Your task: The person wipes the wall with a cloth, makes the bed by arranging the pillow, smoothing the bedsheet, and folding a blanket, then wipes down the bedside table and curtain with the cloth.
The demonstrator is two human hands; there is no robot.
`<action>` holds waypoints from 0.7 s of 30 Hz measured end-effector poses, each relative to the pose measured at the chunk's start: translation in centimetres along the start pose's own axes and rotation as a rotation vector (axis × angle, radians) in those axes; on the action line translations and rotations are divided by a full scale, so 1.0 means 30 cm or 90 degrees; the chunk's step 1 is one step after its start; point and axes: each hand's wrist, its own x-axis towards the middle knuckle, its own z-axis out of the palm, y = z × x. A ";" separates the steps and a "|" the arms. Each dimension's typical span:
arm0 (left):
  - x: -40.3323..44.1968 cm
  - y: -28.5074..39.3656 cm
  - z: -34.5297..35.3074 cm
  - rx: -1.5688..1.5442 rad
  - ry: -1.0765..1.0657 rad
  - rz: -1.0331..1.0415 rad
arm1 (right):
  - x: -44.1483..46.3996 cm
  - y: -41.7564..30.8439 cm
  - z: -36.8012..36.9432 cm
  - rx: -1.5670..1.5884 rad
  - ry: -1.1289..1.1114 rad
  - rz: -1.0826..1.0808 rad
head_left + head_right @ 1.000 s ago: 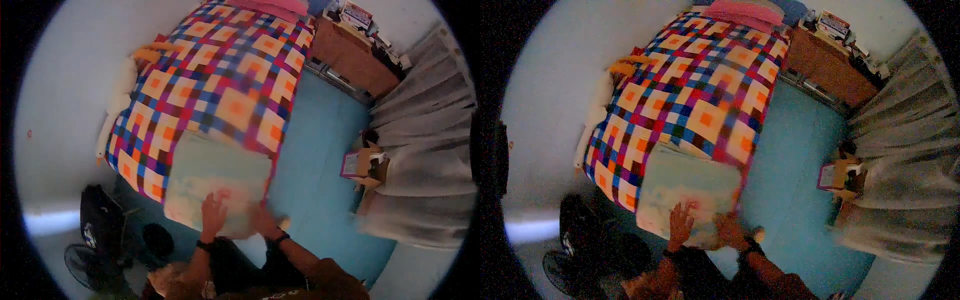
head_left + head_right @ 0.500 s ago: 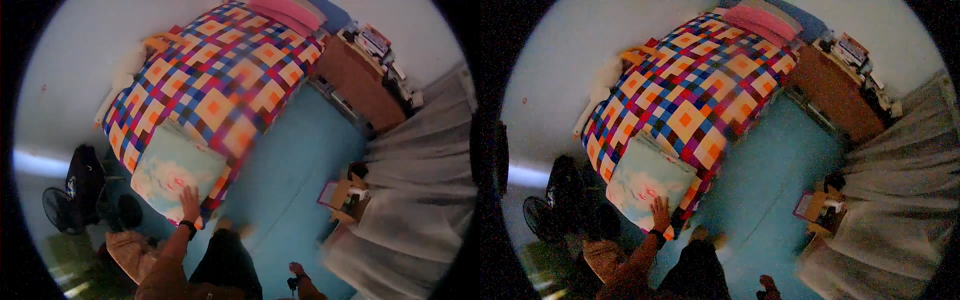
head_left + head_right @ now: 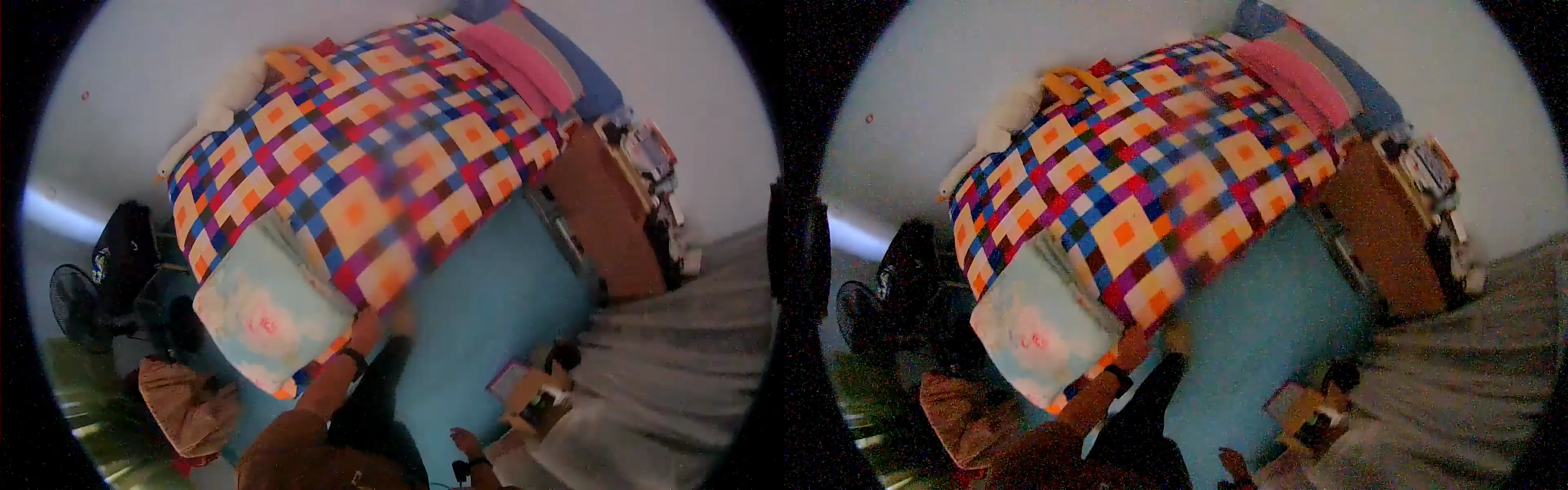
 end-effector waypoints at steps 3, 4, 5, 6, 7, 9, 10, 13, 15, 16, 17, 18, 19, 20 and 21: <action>0.163 0.001 0.124 0.142 -0.035 0.017 | 0.199 0.054 -0.211 -0.010 -0.007 -0.121; 0.210 0.011 0.169 0.104 -0.089 -0.105 | 0.255 0.109 -0.264 -0.029 -0.007 -0.224; 0.248 -0.013 0.238 0.063 -0.007 -0.022 | 0.293 0.035 -0.374 -0.026 -0.028 -0.138; 0.265 -0.058 0.315 0.022 0.076 0.062 | 0.344 -0.016 -0.477 -0.033 -0.039 -0.089; 0.277 -0.077 0.356 -0.019 0.158 0.146 | 0.393 -0.056 -0.565 -0.036 -0.047 -0.063; 0.317 0.015 0.169 -0.195 0.030 -0.024 | 0.494 -0.111 -0.719 -0.039 -0.058 -0.041; 0.291 -0.011 0.283 -0.194 0.030 -0.053 | 0.545 -0.146 -0.786 -0.036 -0.059 -0.041; 0.276 -0.046 0.208 -0.103 -0.146 0.008 | 0.685 -0.210 -0.944 -0.011 -0.060 -0.050; 0.283 -0.055 0.142 -0.064 -0.253 0.022 | 0.764 -0.197 -1.017 0.066 -0.064 -0.067; 0.298 -0.055 0.140 -0.070 -0.270 -0.005 | 0.802 -0.178 -1.042 0.213 -0.075 -0.094; 0.302 -0.049 0.165 -0.077 -0.288 -0.030 | 0.834 -0.139 -1.066 0.369 -0.095 -0.120; 0.297 -0.047 0.294 -0.209 -0.212 -0.146 | 0.862 -0.131 -1.088 0.359 -0.089 -0.143; 0.325 -0.016 0.237 -0.191 -0.190 -0.124 | 0.875 -0.188 -1.148 0.049 -0.027 -0.198; 0.351 0.036 0.136 -0.172 -0.166 -0.101 | 0.913 -0.168 -1.184 0.218 -0.079 -0.162; 0.377 0.081 0.062 -0.155 -0.145 -0.080 | 0.920 -0.187 -1.223 0.202 -0.078 -0.141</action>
